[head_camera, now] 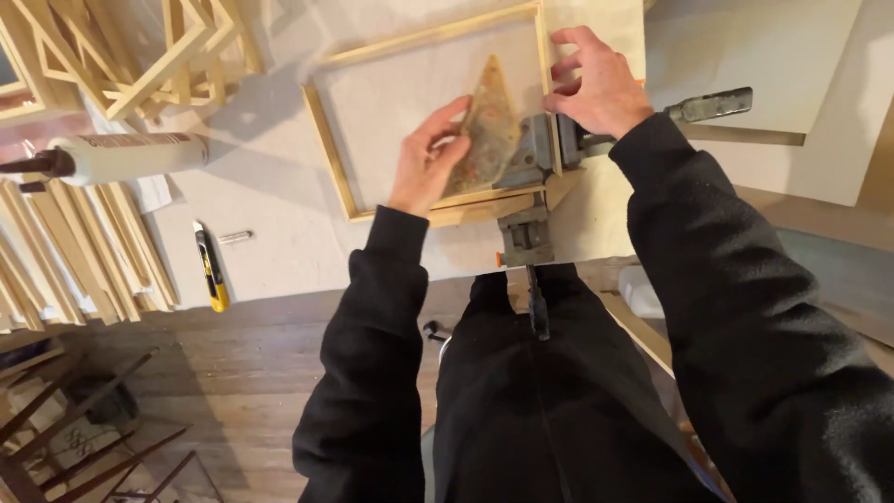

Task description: The person fits a mitered wooden stick to the corner of a picture frame held in a bench vise, aligns it against a triangular corner block, tightens the vise screw with a screwdriver, and taps the joint with a hammer. They then release the clamp, reposition the frame, and prepare another stick for the next corner.

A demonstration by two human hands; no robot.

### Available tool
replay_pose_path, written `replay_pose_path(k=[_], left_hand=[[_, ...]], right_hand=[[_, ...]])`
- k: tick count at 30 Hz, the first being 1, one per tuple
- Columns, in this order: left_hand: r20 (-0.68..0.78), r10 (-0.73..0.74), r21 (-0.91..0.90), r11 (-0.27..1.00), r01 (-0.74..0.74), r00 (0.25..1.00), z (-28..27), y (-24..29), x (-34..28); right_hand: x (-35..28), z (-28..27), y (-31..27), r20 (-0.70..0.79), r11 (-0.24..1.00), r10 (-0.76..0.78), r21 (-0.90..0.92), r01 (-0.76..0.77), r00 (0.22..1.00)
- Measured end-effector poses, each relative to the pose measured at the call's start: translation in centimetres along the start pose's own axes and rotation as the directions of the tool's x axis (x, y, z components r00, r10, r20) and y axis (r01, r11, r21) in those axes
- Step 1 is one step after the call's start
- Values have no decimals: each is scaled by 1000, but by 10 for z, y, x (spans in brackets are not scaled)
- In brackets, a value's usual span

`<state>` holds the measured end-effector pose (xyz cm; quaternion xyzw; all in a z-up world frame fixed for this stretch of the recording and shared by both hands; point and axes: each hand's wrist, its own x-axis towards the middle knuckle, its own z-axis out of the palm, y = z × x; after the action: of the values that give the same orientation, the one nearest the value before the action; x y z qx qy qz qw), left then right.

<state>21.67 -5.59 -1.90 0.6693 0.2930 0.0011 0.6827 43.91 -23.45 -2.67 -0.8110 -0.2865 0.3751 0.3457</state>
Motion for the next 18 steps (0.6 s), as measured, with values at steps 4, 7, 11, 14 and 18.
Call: replay_pose_path(k=[4,7,11,14,18], left_hand=[[91,70,-146,988,-56,993,14,10,0],[98,77,-99,993,-67,992,20,11,7],[126,59,-69,996,-51,990,26,9,5],[132,51,-68,997,-42,990,28,8,7],[143,53,-58,997,-45,988,32,15,5]], right_hand=[[-3,0,-1,-12,996,25,81,-24,1000],[0,-1,5,-34,996,-7,89,9,999],[-3,5,14,-57,996,0,94,6,998],[-2,4,14,-67,994,6,105,1,998],[0,4,15,-67,996,30,90,-24,997]])
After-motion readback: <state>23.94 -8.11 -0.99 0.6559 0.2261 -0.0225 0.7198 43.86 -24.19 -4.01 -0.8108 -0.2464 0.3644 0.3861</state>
